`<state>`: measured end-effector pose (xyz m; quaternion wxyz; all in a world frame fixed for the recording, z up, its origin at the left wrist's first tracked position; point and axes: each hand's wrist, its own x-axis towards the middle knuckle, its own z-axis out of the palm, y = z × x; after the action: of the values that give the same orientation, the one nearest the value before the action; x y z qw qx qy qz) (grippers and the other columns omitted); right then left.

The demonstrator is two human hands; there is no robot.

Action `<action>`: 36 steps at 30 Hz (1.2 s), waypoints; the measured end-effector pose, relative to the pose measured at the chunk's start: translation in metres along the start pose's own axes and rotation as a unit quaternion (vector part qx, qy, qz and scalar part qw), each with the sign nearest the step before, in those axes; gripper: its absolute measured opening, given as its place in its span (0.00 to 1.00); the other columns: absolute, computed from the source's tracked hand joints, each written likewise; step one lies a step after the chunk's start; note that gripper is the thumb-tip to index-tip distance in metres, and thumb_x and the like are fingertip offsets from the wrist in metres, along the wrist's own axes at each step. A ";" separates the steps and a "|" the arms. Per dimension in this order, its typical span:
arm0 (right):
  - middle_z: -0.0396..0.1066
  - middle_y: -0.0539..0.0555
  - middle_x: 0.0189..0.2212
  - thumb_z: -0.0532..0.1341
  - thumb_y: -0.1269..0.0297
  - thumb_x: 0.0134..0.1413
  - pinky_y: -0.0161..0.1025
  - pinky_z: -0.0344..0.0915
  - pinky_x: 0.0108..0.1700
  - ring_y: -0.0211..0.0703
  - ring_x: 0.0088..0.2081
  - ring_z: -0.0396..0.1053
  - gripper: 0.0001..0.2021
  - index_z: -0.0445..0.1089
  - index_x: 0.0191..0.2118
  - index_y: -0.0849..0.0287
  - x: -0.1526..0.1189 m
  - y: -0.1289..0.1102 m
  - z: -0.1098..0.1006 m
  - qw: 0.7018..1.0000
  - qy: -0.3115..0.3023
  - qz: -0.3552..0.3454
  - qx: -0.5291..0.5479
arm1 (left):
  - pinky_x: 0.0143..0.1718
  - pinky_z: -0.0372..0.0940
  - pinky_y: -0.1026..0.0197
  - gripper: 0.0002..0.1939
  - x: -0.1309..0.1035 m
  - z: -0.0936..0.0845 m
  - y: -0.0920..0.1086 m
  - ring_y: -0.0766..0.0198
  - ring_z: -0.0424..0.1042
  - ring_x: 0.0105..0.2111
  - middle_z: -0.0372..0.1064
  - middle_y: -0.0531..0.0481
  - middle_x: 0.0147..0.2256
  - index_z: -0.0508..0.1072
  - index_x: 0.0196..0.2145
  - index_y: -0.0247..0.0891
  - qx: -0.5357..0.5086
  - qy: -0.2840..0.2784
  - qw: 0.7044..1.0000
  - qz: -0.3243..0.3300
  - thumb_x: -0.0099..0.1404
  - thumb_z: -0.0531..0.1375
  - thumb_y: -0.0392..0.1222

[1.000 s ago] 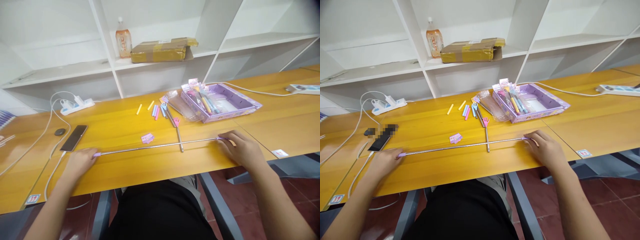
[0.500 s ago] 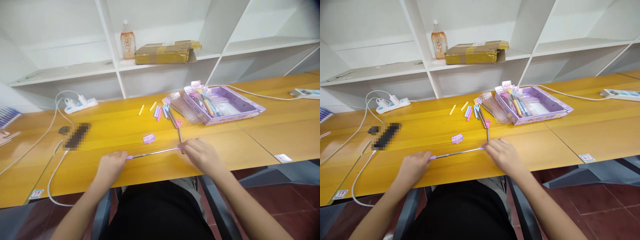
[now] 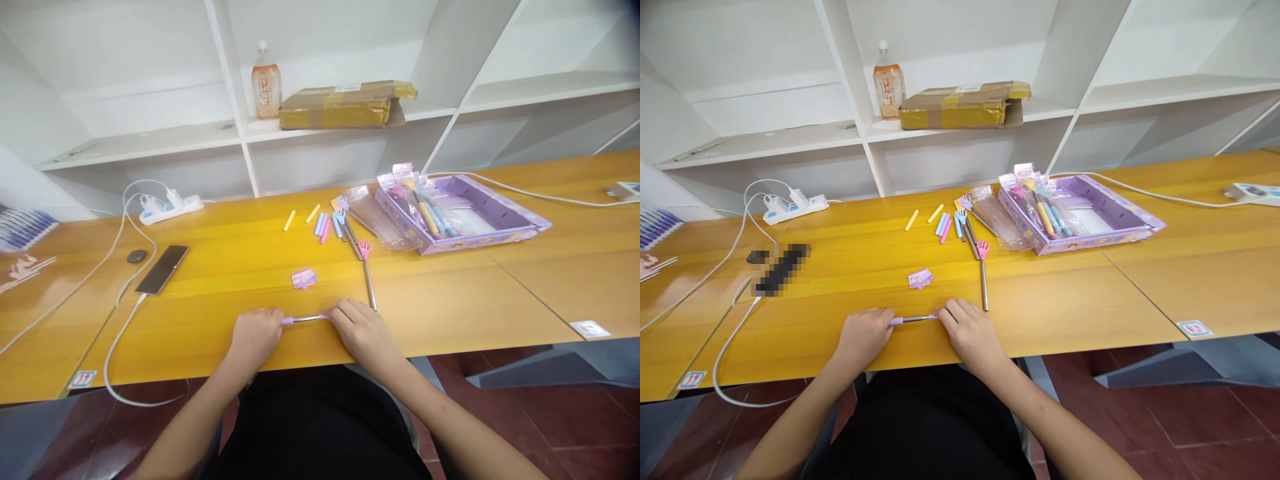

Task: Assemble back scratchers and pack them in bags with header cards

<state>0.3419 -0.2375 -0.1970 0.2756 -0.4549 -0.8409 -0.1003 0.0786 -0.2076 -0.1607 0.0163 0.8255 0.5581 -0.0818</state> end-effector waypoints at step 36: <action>0.82 0.57 0.44 0.63 0.57 0.75 0.41 0.75 0.47 0.47 0.44 0.82 0.08 0.79 0.44 0.51 -0.125 0.195 -0.061 0.986 0.058 0.156 0.012 | 0.29 0.59 0.59 0.17 -0.063 0.048 -0.199 0.58 0.79 0.30 0.80 0.49 0.29 0.78 0.32 0.42 0.079 0.261 0.960 0.064 0.77 0.54 0.41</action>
<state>0.5785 -0.2416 -0.2324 0.3415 -0.5706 -0.7434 -0.0722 -0.1333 -0.1960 -0.1854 -0.1901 0.8511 0.4804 0.0938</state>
